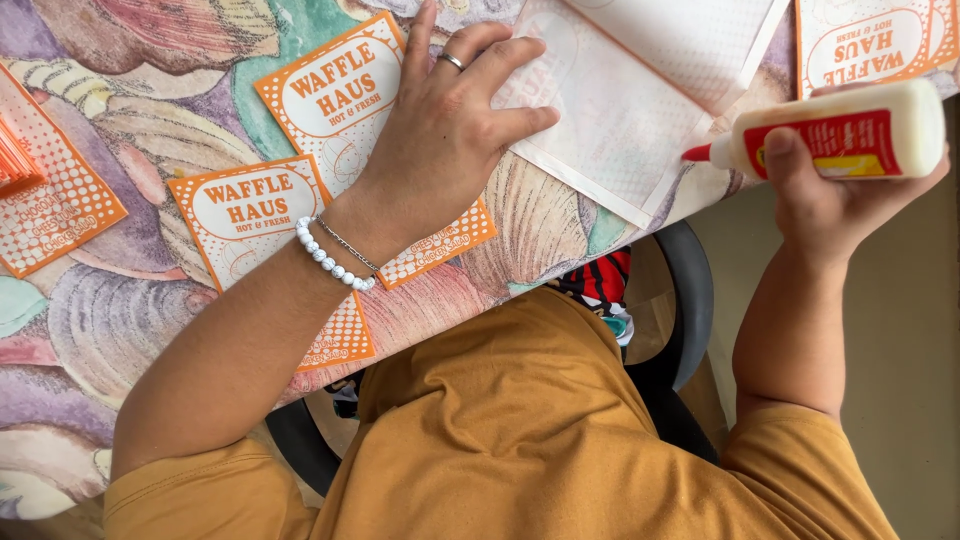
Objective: Folding and gluing paper templates to assemble paper bags on a table.
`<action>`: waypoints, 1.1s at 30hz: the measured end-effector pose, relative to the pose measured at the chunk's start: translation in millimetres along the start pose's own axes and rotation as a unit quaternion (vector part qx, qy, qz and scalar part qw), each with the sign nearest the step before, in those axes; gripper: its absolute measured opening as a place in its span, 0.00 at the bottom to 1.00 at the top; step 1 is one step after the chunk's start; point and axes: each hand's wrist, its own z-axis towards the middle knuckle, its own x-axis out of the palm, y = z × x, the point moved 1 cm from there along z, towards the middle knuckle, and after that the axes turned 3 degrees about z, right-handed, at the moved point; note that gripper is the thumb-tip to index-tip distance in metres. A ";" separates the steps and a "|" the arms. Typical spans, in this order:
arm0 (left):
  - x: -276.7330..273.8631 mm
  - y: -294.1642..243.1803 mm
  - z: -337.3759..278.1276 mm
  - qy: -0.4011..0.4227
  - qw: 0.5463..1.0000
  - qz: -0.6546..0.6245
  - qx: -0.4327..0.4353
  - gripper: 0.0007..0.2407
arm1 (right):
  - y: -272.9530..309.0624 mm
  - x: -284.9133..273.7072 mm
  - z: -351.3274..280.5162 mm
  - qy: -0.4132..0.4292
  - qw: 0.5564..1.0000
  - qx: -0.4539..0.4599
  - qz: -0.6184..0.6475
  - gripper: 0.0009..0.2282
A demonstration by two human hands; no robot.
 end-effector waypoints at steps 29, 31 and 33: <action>-0.1 -0.8 0.7 0.000 1.000 -0.001 -0.003 0.11 | 33.5 11.3 27.3 -0.057 0.991 0.111 -0.057 0.15; -0.6 -2.8 -0.6 -0.008 1.000 0.007 0.000 0.09 | -16.3 -26.7 25.9 -0.118 0.985 0.123 -0.033 0.14; -2.6 -3.0 0.1 -0.019 1.000 0.021 0.010 0.08 | -65.5 -64.1 34.8 -0.182 0.975 0.128 -0.006 0.14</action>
